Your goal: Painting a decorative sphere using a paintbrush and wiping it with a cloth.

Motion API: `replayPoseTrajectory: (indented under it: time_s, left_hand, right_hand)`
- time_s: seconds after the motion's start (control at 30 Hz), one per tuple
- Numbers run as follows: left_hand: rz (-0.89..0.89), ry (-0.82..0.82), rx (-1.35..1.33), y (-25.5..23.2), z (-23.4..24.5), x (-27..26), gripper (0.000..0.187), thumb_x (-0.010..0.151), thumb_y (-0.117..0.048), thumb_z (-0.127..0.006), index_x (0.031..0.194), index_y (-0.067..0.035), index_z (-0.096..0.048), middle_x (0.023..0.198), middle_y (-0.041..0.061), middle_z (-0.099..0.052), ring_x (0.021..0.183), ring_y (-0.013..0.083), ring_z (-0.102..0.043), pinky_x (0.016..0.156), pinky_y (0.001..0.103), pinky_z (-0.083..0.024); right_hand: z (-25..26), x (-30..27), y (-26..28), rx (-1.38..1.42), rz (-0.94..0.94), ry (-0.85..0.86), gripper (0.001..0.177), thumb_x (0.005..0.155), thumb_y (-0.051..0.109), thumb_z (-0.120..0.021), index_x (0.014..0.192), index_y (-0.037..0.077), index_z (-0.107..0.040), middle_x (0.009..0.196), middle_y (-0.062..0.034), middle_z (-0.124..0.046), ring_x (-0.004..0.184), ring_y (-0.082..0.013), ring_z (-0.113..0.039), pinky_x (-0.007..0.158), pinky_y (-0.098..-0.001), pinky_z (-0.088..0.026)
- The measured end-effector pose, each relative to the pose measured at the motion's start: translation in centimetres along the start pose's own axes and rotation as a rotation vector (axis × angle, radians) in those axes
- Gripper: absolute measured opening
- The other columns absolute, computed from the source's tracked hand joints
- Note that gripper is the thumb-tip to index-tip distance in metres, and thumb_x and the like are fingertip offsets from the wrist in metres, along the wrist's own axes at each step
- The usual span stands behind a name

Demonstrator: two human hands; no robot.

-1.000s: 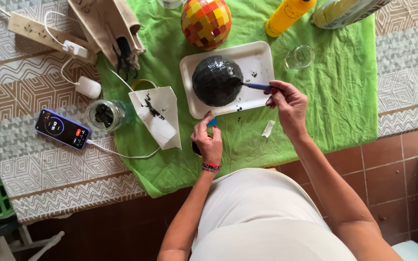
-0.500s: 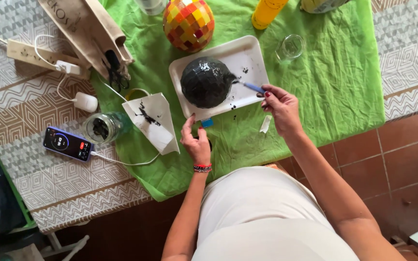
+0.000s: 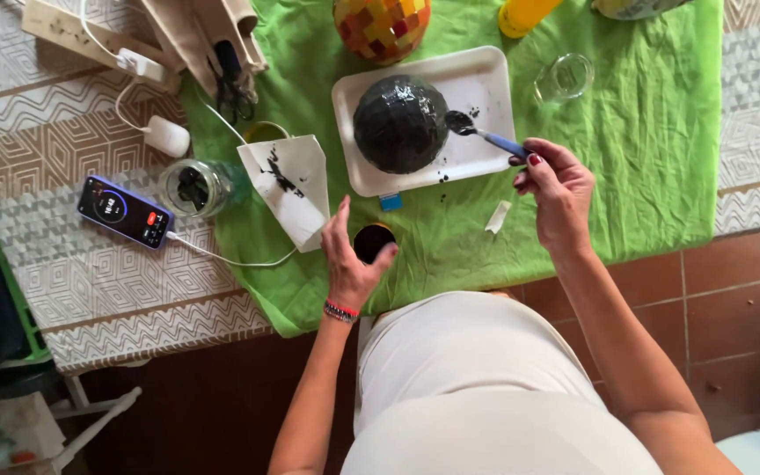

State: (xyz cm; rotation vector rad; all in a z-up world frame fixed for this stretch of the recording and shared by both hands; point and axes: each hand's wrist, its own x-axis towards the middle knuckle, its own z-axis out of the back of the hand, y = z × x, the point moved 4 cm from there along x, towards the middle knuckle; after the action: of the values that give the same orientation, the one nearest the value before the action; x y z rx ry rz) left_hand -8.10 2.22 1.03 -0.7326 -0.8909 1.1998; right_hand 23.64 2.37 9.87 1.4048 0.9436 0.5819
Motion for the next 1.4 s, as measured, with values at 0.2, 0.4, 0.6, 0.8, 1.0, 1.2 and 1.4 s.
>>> replayPoseTrajectory:
  time_s: [0.2,0.4,0.6,0.8,1.0,1.2,1.4]
  left_hand:
    - [-0.011,0.062,0.088,3.9,-2.4,-5.3,0.133,0.061,-0.054,-0.093,0.16,-0.002,-0.022,0.163,0.021,-0.03,0.142,0.0416,-0.037,0.12,0.054,-0.028]
    - [0.016,-0.063,0.148,6.2,-7.2,-6.7,0.119,0.058,-0.035,-0.096,0.154,0.001,-0.036,0.145,0.02,-0.049,0.13,0.0373,-0.051,0.117,0.048,-0.037]
    - [0.011,-0.004,0.127,3.6,-6.6,-5.1,0.112,0.069,-0.014,-0.092,0.157,-0.002,-0.024,0.147,0.019,-0.045,0.133,0.0371,-0.048,0.115,0.045,-0.045]
    - [0.08,-0.142,-0.101,-4.2,-0.4,1.7,0.12,0.065,-0.019,-0.095,0.156,-0.001,-0.018,0.139,0.012,-0.055,0.123,0.0303,-0.058,0.11,0.041,-0.05]
    - [-0.097,-0.224,-0.123,-8.0,1.4,7.7,0.122,0.074,-0.035,-0.093,0.161,-0.011,-0.012,0.145,0.005,-0.059,0.131,0.0211,-0.062,0.121,0.043,-0.044]
    - [-0.227,-0.047,-0.274,-11.5,4.3,9.6,0.092,0.072,-0.002,-0.093,0.146,-0.009,-0.041,0.148,0.006,-0.053,0.148,0.0354,-0.047,0.132,0.045,-0.038]
    - [-0.499,-0.178,-0.332,-12.1,3.9,10.0,0.1,0.066,-0.003,-0.096,0.148,0.003,-0.04,0.136,0.015,-0.063,0.13,0.0405,-0.057,0.121,0.048,-0.041]
  right_hand:
    - [-1.1,0.3,-0.7,0.126,-0.015,0.006,0.024,0.098,0.01,-0.067,0.119,-0.002,-0.068,0.09,-0.0181,-0.073,0.063,-0.0146,-0.071,0.056,-0.0208,-0.061]
    - [-2.6,0.8,1.3,-0.049,0.162,-0.027,0.023,0.104,0.02,-0.068,0.116,0.001,-0.07,0.089,-0.0146,-0.071,0.066,-0.0132,-0.071,0.058,-0.0215,-0.061]
    - [-4.9,-1.3,4.5,0.015,0.061,0.117,0.021,0.109,0.023,-0.063,0.122,0.007,-0.068,0.092,-0.0017,-0.069,0.066,-0.004,-0.06,0.06,-0.0144,-0.051]
    - [-4.8,-3.3,5.8,-0.087,0.086,0.302,0.024,0.109,0.018,-0.068,0.13,0.007,-0.066,0.097,-0.002,-0.07,0.074,-0.005,-0.064,0.066,-0.0139,-0.054]
    - [-6.9,-5.8,10.3,-0.496,0.439,0.565,0.024,0.107,-0.023,-0.061,0.127,-0.011,-0.061,0.107,-0.0163,-0.063,0.082,-0.0175,-0.062,0.076,-0.0245,-0.056]
    - [-11.5,-8.0,14.2,-0.967,1.076,0.812,0.028,0.085,-0.007,-0.077,0.111,0.005,-0.076,0.104,-0.0084,-0.073,0.07,-0.0192,-0.06,0.06,-0.0352,-0.043]
    - [-13.5,-8.4,15.7,-0.963,1.428,0.793,0.029,0.102,-0.002,-0.048,0.114,0.002,-0.074,0.1,-0.015,-0.068,0.065,-0.0283,-0.065,0.059,-0.0363,-0.054]
